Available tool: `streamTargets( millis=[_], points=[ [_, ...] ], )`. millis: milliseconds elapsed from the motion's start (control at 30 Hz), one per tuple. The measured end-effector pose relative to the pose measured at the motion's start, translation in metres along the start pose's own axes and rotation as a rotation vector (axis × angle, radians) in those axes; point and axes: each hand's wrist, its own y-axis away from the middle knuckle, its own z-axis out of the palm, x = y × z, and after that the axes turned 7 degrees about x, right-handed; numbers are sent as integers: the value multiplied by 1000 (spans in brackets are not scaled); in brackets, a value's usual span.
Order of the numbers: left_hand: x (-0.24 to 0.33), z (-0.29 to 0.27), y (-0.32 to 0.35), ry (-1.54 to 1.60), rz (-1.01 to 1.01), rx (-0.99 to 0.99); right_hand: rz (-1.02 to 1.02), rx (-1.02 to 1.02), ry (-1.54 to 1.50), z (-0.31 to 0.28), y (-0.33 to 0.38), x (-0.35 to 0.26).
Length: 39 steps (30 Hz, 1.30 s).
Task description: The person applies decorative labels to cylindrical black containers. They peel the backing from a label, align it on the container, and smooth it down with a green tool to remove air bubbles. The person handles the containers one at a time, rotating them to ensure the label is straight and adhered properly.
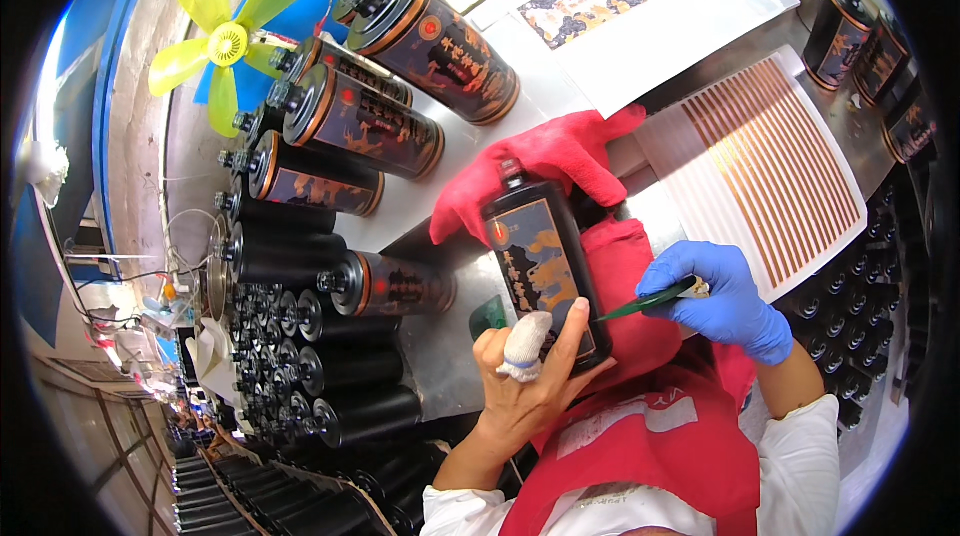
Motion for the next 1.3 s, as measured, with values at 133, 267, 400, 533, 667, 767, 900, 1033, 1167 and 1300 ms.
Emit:
streamTargets(
  millis=[133, 267, 400, 533, 667, 767, 900, 1033, 1167, 1300],
  points=[
    [-4, -2, -8, 16, 32, -28, 49, 31, -4, 4, 1, 2],
    [-6, 0, -4, 48, 32, -66, 136, 67, -10, 0, 11, 6],
    [-14, 18, 24, 184, 229, 265, 269, 100, -62, 10, 17, -6],
    [-20, 17, 67, 367, -2, 349, 108, -214, 23, 28, 1, -14],
    [-31, 52, 67, 804, -475, 152, 108, 4, -19, 40, -99, -29],
    [-37, 68, 42, 785, -435, -1, -236, 139, 49, 50, -132, -15],
    [-30, 68, 42, 729, -419, 197, -791, -4, 428, 59, -45, -3],
    [-17, 56, 42, 698, -444, 371, -455, -204, 400, 52, 24, -28],
    [-13, 63, 48, 752, -445, 450, 42, 146, 125, 57, -56, -26],
    [-11, 56, 38, 736, -404, 418, -346, 201, 277, 51, -101, -20]
  ],
)
